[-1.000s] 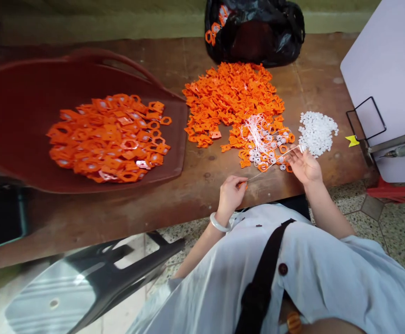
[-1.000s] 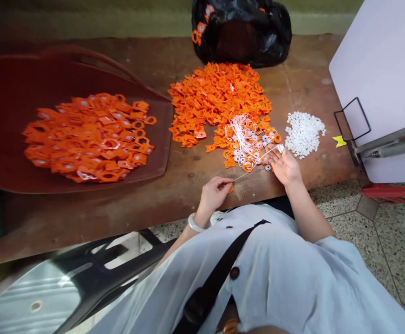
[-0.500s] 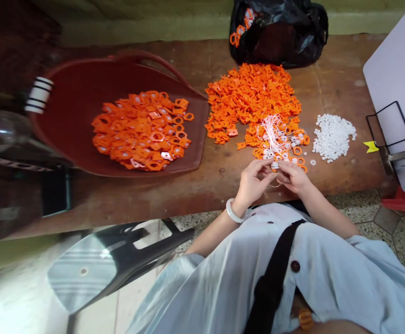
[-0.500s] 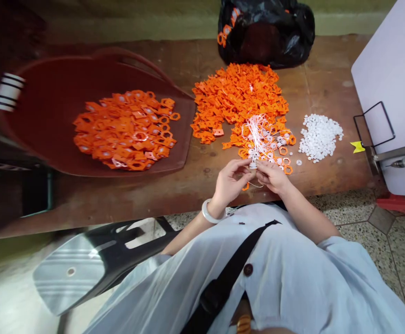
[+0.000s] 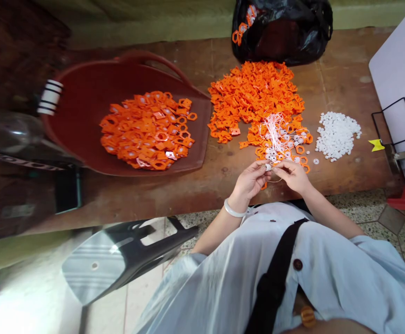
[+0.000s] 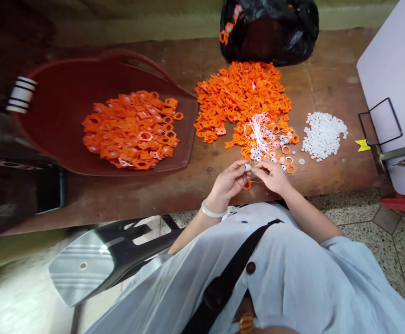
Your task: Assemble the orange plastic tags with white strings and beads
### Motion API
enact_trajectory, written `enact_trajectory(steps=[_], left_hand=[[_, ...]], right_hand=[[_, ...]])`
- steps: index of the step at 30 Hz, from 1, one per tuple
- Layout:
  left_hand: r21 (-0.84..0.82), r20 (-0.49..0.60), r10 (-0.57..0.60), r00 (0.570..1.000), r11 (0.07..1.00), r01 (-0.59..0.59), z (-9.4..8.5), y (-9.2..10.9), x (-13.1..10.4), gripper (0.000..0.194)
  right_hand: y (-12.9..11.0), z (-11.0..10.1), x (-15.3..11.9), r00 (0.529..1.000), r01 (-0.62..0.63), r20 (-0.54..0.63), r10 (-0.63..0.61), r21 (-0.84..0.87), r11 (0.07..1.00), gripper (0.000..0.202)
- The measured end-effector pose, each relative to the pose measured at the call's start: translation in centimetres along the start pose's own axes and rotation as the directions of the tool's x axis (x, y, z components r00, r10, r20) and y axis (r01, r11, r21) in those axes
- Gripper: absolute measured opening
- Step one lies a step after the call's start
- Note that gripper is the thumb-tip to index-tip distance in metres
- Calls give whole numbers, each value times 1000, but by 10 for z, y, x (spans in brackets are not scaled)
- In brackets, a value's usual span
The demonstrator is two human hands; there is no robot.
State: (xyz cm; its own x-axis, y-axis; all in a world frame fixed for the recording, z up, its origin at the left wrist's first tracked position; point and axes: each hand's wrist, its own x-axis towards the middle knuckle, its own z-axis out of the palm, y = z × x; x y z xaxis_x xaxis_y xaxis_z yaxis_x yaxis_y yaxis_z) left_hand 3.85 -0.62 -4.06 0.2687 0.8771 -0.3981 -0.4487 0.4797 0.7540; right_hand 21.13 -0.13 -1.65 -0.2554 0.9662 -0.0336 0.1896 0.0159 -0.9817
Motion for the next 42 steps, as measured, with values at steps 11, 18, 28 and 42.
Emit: enact_trajectory(steps=[11,18,28,42], left_hand=[[157,-3,51,999,986,-50,4,-3,-4,34],[442,-22,287,958,862,-248,13,-4,-9,34],[466,-28,296,955,849,-249,20,1,-14,31],[716,26,573,819,561,-415,19,13,-16,8]], right_hand=[[-6,0,-3,980,187,-51,-194,-121,975,18],[-8,-7,3,980,194,-15,-200,-191,962,19],[-1,-11,9,995,89,-26,-92,-105,991,16],[-14,-5,-7,943,334,190,-274,-529,780,17]])
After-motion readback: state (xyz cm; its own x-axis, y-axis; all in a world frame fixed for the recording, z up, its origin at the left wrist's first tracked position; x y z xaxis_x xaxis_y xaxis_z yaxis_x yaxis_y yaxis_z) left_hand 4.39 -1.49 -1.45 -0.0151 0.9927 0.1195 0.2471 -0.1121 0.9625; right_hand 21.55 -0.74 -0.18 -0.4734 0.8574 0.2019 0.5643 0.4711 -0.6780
